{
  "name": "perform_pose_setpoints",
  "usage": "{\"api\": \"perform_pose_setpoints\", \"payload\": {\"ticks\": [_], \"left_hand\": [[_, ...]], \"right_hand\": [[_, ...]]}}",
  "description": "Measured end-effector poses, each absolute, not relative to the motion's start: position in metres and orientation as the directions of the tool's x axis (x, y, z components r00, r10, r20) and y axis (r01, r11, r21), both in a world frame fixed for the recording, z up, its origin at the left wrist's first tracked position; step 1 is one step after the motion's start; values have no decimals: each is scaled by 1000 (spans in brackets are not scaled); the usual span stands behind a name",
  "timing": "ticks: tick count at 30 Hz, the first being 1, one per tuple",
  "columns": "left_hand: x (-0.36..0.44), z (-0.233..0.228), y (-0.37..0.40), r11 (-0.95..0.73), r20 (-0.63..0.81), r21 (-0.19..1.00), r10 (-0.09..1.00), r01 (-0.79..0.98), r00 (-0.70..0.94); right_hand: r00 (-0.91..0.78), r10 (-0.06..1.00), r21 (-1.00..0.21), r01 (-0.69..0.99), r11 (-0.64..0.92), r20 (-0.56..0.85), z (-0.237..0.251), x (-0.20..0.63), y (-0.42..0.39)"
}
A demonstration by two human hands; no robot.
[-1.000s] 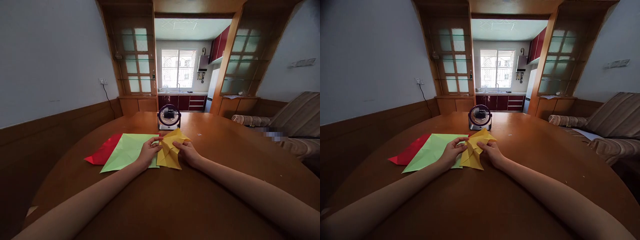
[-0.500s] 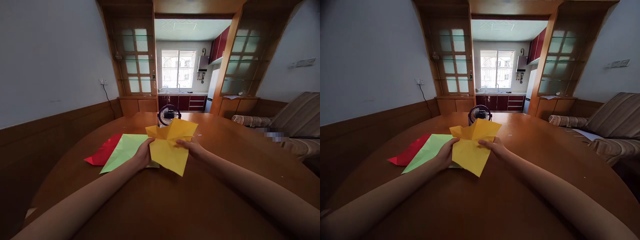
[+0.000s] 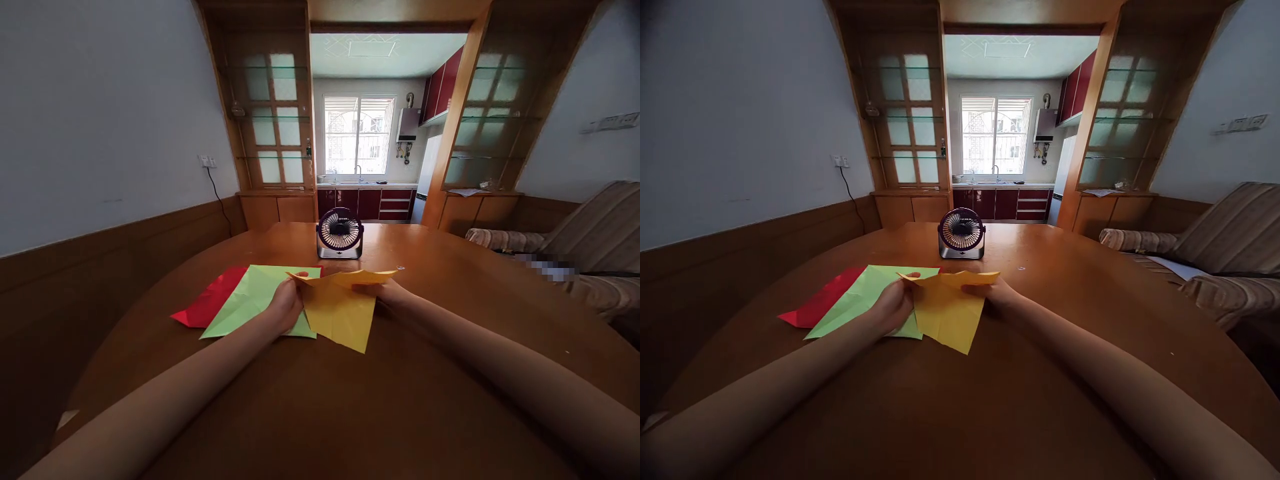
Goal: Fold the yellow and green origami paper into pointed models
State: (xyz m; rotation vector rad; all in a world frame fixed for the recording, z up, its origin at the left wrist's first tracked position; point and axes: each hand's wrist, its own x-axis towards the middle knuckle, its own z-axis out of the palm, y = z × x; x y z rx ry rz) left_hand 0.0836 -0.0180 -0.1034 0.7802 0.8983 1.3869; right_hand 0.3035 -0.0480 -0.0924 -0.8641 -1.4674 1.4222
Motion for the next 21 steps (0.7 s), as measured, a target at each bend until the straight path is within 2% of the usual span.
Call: {"api": "perform_pose_setpoints", "payload": {"ticks": [6, 9, 10, 12, 13, 15, 16, 18, 19, 21], "left_hand": [[85, -94, -28, 2, -20, 909, 999, -418, -38], [86, -92, -31, -62, 30, 923, 995, -379, -90], [86, -92, -30, -83, 44, 928, 993, -363, -113], [86, -94, -29, -117, 63, 935, 984, -334, -169], [87, -95, -29, -129, 68, 943, 977, -307, -201], [87, -98, -28, -150, 93, 964, 963, -218, -251], [86, -99, -28, -164, 120, 974, 959, -157, -257], [86, -100, -30, -211, 199, 977, 957, -37, -209], [86, -101, -32, -240, 240, 971, 957, 23, -163], [86, -101, -36, -294, 304, 947, 951, 132, -62]], "right_hand": [[-383, 906, -976, 47, 213, 179, -101, 308, -31], [-222, 901, -892, 180, 414, 373, -105, 306, -26], [-118, 867, -826, 266, 497, 484, -105, 306, -26], [25, 688, -616, 470, 632, 725, -102, 307, -28], [24, 567, -479, 564, 673, 824, -100, 308, -29], [-126, 351, -173, 689, 704, 928, -92, 311, -33], [-236, 276, -22, 721, 692, 932, -89, 311, -36], [-475, 229, 220, 714, 664, 850, -83, 310, -40], [-567, 243, 289, 688, 666, 787, -81, 308, -41], [-654, 308, 294, 644, 706, 691, -79, 303, -44]]}}
